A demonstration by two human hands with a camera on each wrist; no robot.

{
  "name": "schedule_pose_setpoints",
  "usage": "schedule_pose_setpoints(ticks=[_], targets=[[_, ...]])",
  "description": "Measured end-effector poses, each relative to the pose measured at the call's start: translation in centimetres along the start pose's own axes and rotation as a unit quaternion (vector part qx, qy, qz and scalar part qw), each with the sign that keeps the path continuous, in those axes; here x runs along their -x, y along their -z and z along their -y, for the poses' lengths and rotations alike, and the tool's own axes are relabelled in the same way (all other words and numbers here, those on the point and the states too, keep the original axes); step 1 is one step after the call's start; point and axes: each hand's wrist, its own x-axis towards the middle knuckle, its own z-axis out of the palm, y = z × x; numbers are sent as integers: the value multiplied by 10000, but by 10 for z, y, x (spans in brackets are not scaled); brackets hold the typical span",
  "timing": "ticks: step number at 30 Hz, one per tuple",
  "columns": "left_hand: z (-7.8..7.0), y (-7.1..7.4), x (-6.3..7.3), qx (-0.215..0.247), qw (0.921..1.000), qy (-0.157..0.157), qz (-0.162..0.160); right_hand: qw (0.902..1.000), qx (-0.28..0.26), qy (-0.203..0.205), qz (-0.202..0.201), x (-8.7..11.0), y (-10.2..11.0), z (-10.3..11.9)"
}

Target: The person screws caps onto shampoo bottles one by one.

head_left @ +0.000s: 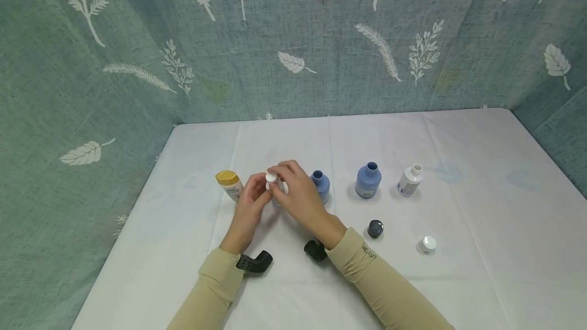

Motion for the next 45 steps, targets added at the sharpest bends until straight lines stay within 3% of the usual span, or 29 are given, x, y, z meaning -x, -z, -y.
schedule_pose_setpoints(ticks=[12, 22, 30, 39, 45], targets=[[3, 2, 2, 201, 9997, 40, -146, 9997, -29, -234, 22, 1, -3, 3], [4, 6, 1, 4, 10000, 32, -75, 9996, 60, -259, -12, 0, -9, 4], [5, 8, -3, 34, 10000, 73, -36, 9980, -246, -577, -102, 0, -13, 3], [-14, 1, 8, -108, 9998, 181, -8, 9988, -221, -412, -112, 6, -13, 2], [-20, -2, 6, -218, 9996, 172, -67, 9989, -302, -313, -170, 4, -10, 3]])
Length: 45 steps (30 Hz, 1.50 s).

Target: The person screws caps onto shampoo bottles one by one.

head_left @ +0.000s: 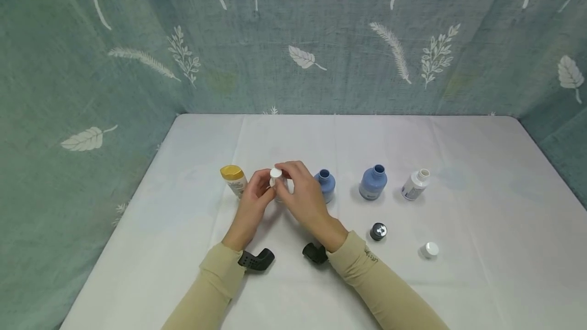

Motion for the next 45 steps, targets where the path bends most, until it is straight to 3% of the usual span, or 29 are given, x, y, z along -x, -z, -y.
schedule_pose_setpoints(ticks=[4, 14, 18, 23, 30, 45], targets=[[-1, 0, 1, 28, 10000, -19, 21, 9999, -102, -65, 6, 0, 1, 2], [22, 4, -8, 313, 9992, -229, -24, 9988, -251, -415, 104, -2, 1, 2], [24, 4, -9, 333, 9992, -200, -6, 9994, -162, -299, 18, -1, 0, 1], [23, 4, -11, 374, 9992, -113, 0, 9998, 7, -121, -138, -2, 0, 1], [1, 1, -1, 216, 9996, -159, 95, 9998, 33, -158, -69, 0, -2, 2], [2, 0, -1, 234, 9996, -90, 86, 9998, -14, -197, -39, -1, -2, 0]])
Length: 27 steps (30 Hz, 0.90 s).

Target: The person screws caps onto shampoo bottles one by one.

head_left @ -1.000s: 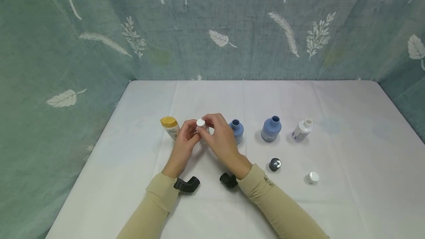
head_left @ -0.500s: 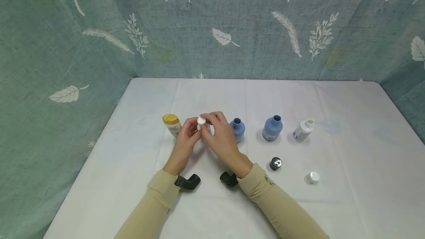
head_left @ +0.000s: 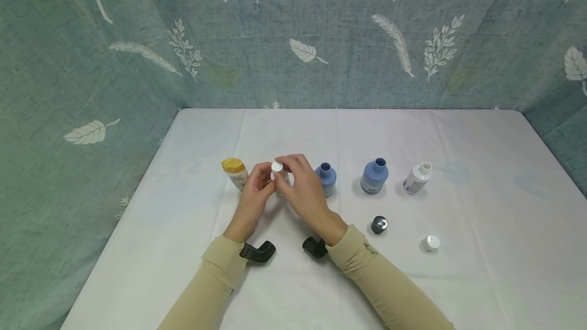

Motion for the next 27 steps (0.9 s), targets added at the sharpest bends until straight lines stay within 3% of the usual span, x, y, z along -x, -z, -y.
schedule_pose_setpoints(ticks=[4, 15, 22, 27], targets=[[1, 0, -1, -42, 10000, -43, 17, 10000, 11, 12, 19, 0, 1, 1], [21, 5, -7, 49, 10000, 25, -57, 9999, 79, 147, -3, -1, 2, 3], [20, 5, -6, 23, 10000, 17, -43, 9998, 113, 144, -3, 0, 0, 2], [11, 3, -3, -13, 10000, -52, 61, 9999, 105, 91, 26, 1, 1, 2]])
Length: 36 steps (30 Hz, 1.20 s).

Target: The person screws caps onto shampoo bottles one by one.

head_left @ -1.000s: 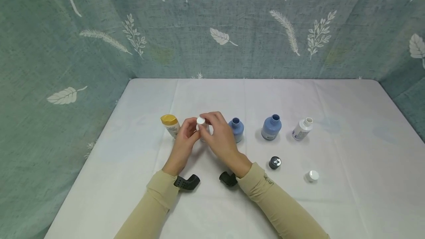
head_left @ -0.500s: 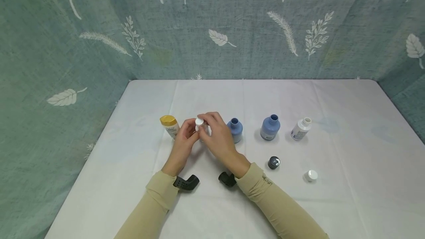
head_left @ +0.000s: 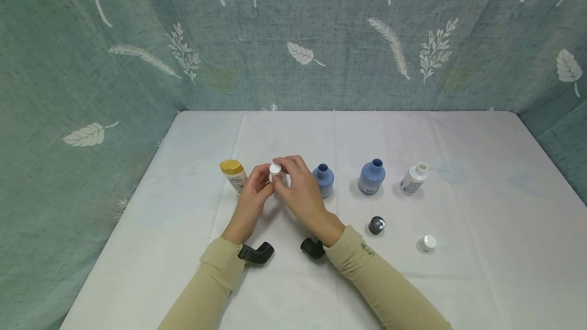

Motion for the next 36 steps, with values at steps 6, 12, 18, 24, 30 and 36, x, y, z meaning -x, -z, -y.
schedule_pose_setpoints(ticks=[6, 12, 18, 24, 30, 36], targets=[[-13, -5, 5, -78, 9997, -175, 128, 9998, -52, -142, 106, 1, 2, 0], [-10, -5, 3, -27, 9992, -344, 204, 9998, -126, -131, 71, 1, 6, 0], [2, -3, -2, -159, 9985, -469, 231, 9999, -47, 41, -95, -2, 11, 4], [-24, -10, 10, -403, 9975, -552, 172, 9979, -210, 548, -277, -7, 19, 13], [-40, -17, 14, -614, 9919, -1109, 38, 9929, -599, 892, -513, -16, 36, 22], [-60, -25, 15, -685, 9802, -1856, 30, 9889, -692, 1164, -614, -25, 59, 27]])
